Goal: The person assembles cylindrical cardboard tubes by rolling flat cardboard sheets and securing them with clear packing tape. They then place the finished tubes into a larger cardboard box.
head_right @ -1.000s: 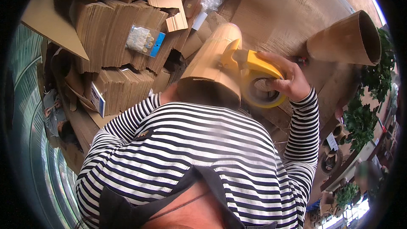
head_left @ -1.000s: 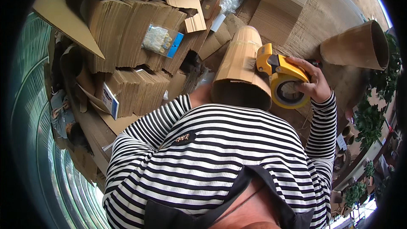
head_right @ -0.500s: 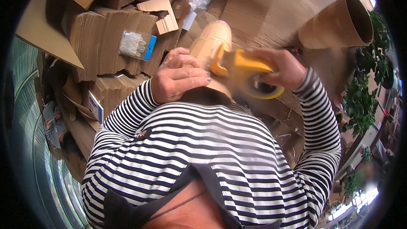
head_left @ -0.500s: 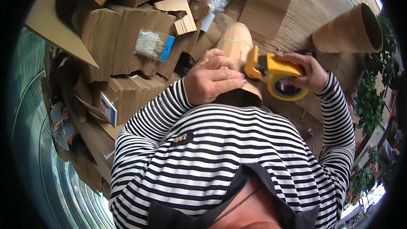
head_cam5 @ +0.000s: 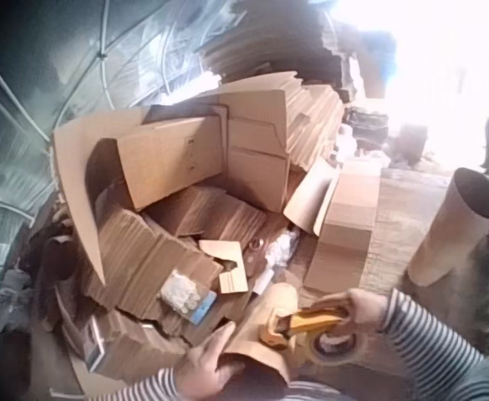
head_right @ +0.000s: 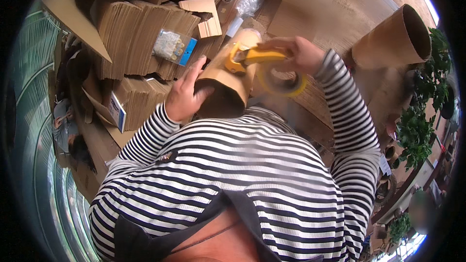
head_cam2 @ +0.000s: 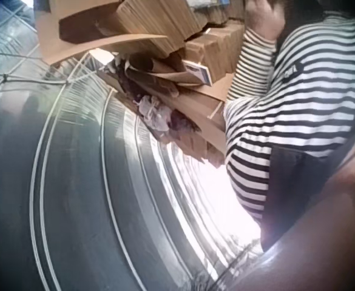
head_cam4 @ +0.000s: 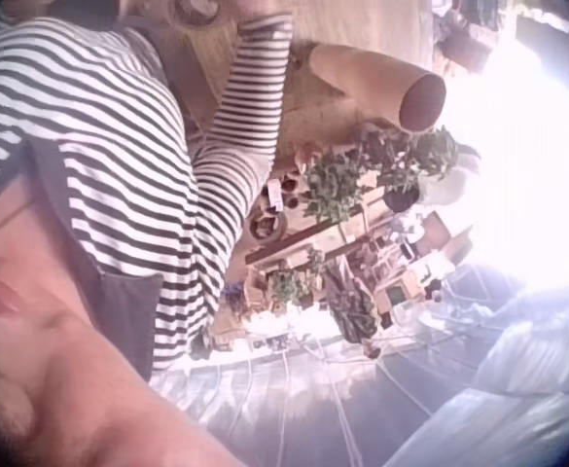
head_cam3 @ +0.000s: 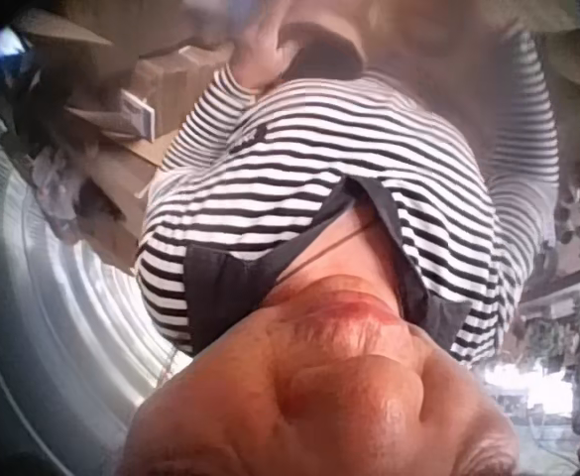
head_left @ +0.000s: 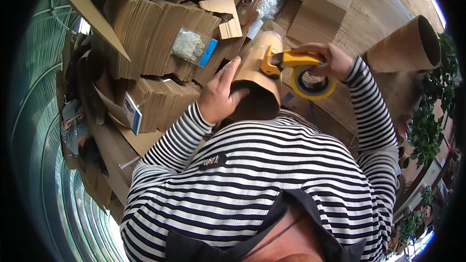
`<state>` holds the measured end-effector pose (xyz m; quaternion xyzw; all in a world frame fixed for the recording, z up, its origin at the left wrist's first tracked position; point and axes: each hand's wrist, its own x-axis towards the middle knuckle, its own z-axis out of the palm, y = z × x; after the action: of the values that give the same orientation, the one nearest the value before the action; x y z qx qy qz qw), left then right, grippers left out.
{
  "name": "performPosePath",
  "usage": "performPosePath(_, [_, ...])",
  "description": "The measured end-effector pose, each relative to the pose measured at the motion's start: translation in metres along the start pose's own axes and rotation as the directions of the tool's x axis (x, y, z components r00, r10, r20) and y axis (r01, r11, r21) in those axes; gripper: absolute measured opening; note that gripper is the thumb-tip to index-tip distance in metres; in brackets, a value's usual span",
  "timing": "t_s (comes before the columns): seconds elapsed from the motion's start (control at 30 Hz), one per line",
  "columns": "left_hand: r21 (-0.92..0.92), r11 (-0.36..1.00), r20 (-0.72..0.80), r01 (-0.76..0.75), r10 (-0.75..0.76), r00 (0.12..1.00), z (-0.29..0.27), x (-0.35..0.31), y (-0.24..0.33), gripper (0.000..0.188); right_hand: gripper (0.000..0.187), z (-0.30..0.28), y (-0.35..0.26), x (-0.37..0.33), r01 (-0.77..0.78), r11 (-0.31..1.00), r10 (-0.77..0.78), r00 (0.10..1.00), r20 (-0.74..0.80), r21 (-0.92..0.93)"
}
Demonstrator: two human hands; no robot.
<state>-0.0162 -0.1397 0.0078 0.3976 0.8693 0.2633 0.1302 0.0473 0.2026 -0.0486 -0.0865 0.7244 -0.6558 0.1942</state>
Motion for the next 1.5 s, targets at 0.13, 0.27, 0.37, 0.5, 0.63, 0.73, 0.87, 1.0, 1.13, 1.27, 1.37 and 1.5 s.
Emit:
performPosePath(0.13, [0.232, 0.973, 0.059, -0.008, -0.006, 0.998, 0.000, -0.026, -0.022, 0.052, 0.064, 0.018, 0.004, -0.022, -0.041, 0.991, 0.051, 0.995, 0.084, -0.125])
performPosePath(0.27, [0.052, 0.991, -0.138, 0.127, -0.119, 0.983, 0.018, -0.057, -0.040, 0.059, 0.062, 0.062, 0.040, -0.056, -0.052, 0.984, 0.057, 0.998, -0.027, 0.172])
performPosePath(0.37, [-0.280, 0.920, -0.235, 0.273, -0.341, 0.910, 0.025, -0.067, -0.066, 0.056, 0.062, 0.045, 0.026, -0.006, -0.079, 0.997, 0.079, 0.996, 0.030, 0.008])
performPosePath(0.5, [-0.757, 0.395, 0.103, 0.520, -0.714, 0.693, 0.033, -0.090, -0.075, 0.051, 0.066, 0.020, -0.013, 0.076, 0.119, 0.922, -0.026, 0.968, 0.249, -0.368])
performPosePath(0.63, [0.137, 0.901, 0.195, 0.411, -0.431, 0.881, -0.006, -0.068, -0.045, 0.070, 0.063, 0.042, -0.020, 0.099, 0.252, 0.816, -0.044, 0.924, 0.379, -0.520])
performPosePath(0.73, [-0.022, 0.928, 0.086, 0.372, -0.369, 0.925, 0.006, -0.098, -0.058, 0.078, 0.064, 0.048, 0.022, 0.065, 0.469, 0.767, -0.329, 0.874, 0.358, -0.438])
performPosePath(0.87, [-0.175, 0.892, -0.044, 0.417, -0.430, 0.902, 0.032, -0.126, -0.076, 0.077, 0.067, 0.075, 0.054, 0.004, 0.062, 0.911, 0.030, 0.976, 0.215, -0.409])
performPosePath(1.0, [-0.581, 0.675, 0.009, 0.455, -0.554, 0.833, 0.038, -0.120, -0.095, 0.070, 0.068, 0.062, 0.040, 0.044, 0.207, 0.878, -0.078, 0.951, 0.299, -0.432])
performPosePath(1.13, [-0.832, 0.032, 0.311, 0.554, -0.800, 0.513, 0.027, -0.110, -0.045, 0.063, 0.066, 0.048, 0.001, 0.087, 0.247, 0.810, 0.048, 0.876, 0.479, -0.532])
performPosePath(1.27, [-0.753, 0.292, 0.231, 0.589, -0.722, 0.653, 0.016, -0.094, -0.042, 0.065, 0.067, 0.026, -0.012, 0.081, 0.240, 0.769, 0.060, 0.895, 0.442, -0.592])
performPosePath(1.37, [-0.640, 0.472, 0.221, 0.607, -0.643, 0.733, -0.002, -0.058, -0.036, 0.065, 0.067, 0.002, 0.000, 0.052, 0.122, 0.860, 0.047, 0.948, 0.315, -0.495])
performPosePath(1.5, [-0.716, 0.313, 0.310, 0.624, -0.658, 0.686, -0.008, -0.040, -0.014, 0.047, 0.067, -0.015, 0.006, 0.026, 0.066, 0.934, -0.004, 0.984, 0.176, -0.351])
